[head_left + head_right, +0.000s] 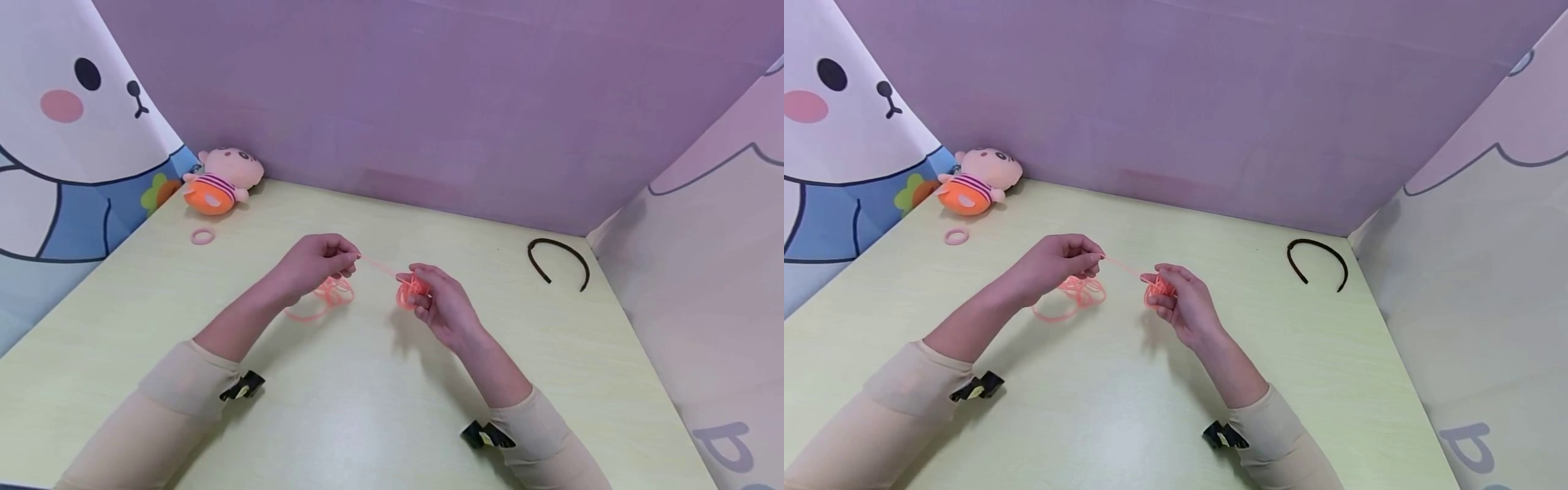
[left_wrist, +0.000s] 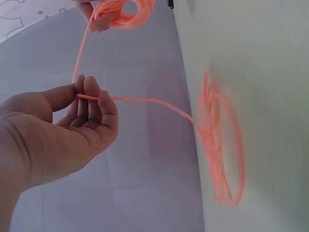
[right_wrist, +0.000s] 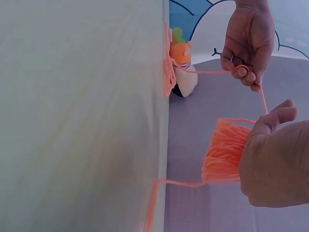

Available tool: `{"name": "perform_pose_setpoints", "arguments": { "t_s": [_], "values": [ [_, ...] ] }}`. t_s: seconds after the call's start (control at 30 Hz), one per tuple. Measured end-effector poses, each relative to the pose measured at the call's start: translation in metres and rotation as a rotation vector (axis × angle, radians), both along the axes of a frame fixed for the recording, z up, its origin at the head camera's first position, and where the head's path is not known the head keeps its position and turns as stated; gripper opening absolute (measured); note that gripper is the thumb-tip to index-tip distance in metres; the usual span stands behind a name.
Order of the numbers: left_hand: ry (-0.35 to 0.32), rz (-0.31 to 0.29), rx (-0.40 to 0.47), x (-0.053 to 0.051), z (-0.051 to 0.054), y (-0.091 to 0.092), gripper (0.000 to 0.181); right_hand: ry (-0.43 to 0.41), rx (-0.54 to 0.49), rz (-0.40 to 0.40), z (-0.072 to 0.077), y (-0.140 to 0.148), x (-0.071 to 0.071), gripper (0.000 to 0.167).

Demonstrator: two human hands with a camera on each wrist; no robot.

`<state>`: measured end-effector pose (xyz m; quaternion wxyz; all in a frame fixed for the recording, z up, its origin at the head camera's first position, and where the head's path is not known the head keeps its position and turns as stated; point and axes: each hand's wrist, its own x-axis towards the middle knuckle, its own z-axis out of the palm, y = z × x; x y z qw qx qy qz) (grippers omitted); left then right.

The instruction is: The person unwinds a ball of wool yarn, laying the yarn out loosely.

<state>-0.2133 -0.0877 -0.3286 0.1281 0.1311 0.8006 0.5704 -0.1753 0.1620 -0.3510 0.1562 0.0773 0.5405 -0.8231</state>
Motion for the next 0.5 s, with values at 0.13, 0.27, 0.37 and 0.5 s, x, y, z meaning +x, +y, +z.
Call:
{"name": "perform_pose_setpoints", "arguments": {
  "t_s": [0.13,0.27,0.37,0.5],
  "values": [
    [0.005,0.021,0.014,-0.002,0.002,-0.003,0.019,0.004,0.002,-0.009,0.000,0.000,0.000,0.025],
    [0.017,0.061,0.037,-0.006,0.002,-0.008,0.019,0.006,0.006,-0.013,0.000,0.000,0.000,0.029],
    [0.030,0.101,0.032,-0.009,0.002,-0.013,0.018,0.004,0.001,-0.018,-0.001,0.000,0.000,0.030],
    [0.047,0.169,0.024,-0.012,0.003,-0.018,0.021,-0.002,0.005,-0.023,-0.001,0.000,-0.001,0.031]
  ]
}}
